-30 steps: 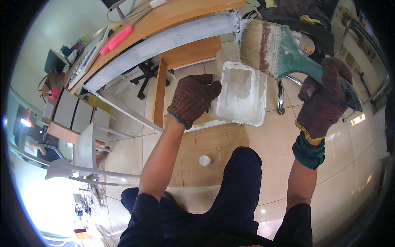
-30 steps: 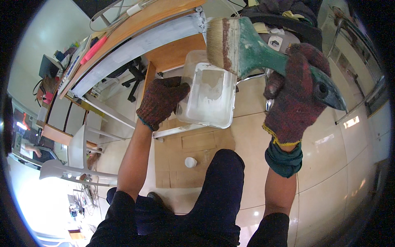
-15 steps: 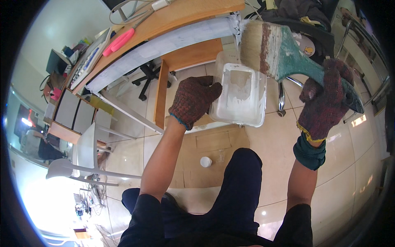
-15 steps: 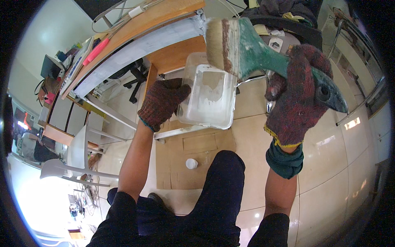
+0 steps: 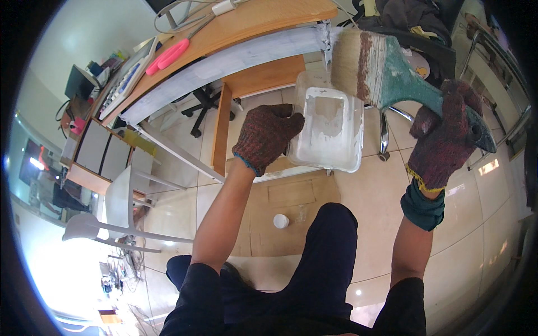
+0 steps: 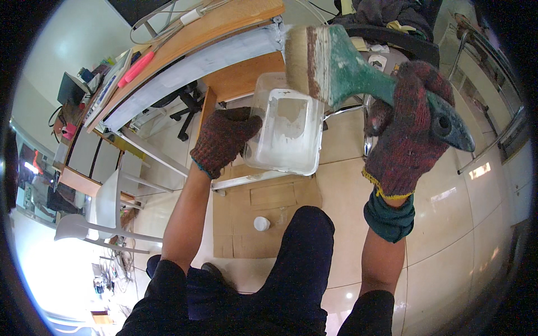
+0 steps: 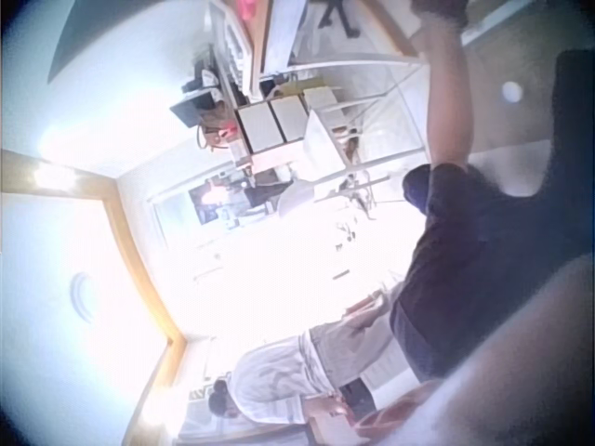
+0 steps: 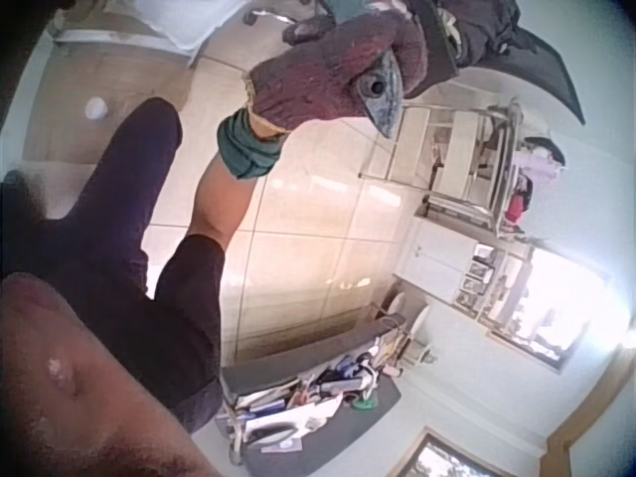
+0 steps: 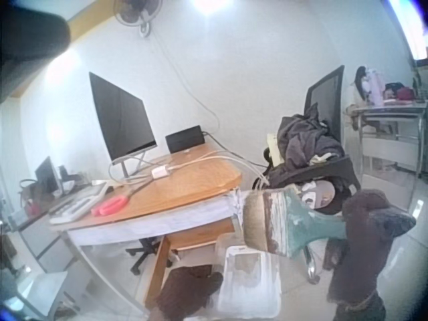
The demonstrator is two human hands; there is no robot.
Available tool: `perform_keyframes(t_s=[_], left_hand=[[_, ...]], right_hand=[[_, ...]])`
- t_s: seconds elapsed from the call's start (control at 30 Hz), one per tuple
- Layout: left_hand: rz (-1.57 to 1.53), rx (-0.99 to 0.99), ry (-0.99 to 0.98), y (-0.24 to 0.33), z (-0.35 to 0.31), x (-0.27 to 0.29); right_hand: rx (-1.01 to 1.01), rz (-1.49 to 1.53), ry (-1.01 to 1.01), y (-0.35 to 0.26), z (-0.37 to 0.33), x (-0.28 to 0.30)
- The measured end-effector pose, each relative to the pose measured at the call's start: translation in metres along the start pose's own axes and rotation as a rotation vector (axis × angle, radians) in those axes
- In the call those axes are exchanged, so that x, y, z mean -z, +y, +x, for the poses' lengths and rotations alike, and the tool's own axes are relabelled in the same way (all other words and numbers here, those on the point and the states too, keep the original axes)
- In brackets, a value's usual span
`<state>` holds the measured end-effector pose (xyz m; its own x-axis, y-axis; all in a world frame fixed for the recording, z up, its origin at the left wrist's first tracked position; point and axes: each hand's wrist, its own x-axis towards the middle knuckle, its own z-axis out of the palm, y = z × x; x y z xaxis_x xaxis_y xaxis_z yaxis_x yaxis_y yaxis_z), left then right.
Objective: The person kneels on the floor and paints the white metal frame of a desk using a paintbrush and a small paint tray. They repeatedly dip the brush into the paint and apply it to the legs and crossbars of the desk frame.
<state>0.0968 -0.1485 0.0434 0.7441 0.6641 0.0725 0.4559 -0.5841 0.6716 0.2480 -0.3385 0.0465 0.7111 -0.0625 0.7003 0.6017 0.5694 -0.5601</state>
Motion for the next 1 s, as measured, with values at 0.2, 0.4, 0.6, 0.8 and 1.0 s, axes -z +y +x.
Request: perform_keyframes(t_s=[0.2, 0.4, 0.6, 0.8, 1.0], left_hand=[[-0.014, -0.007, -0.003, -0.001, -0.001, 0.001], [-0.001, 0.045, -0.011, 0.006, -0.003, 0.002], [0.019, 0.004, -0.005, 0.003, -0.002, 0.000], [-0.012, 0.016, -0.005, 0.011, -0.005, 0.002], [0.015, 0.026, -0.010, 0.012, -0.006, 0.002]], right_hand=[[-0.137, 0.059, 0.057, -0.005, -0.006, -0.012], [0.101, -0.227, 0.011, 0.017, 0.002, 0.015], [-0.055, -0.030, 0.059, -0.005, -0.005, -0.014], [-0.105, -0.026, 0.080, 0.007, -0.011, 0.000], [-0.111, 0.005, 0.085, -0.011, -0.009, -0.011]])
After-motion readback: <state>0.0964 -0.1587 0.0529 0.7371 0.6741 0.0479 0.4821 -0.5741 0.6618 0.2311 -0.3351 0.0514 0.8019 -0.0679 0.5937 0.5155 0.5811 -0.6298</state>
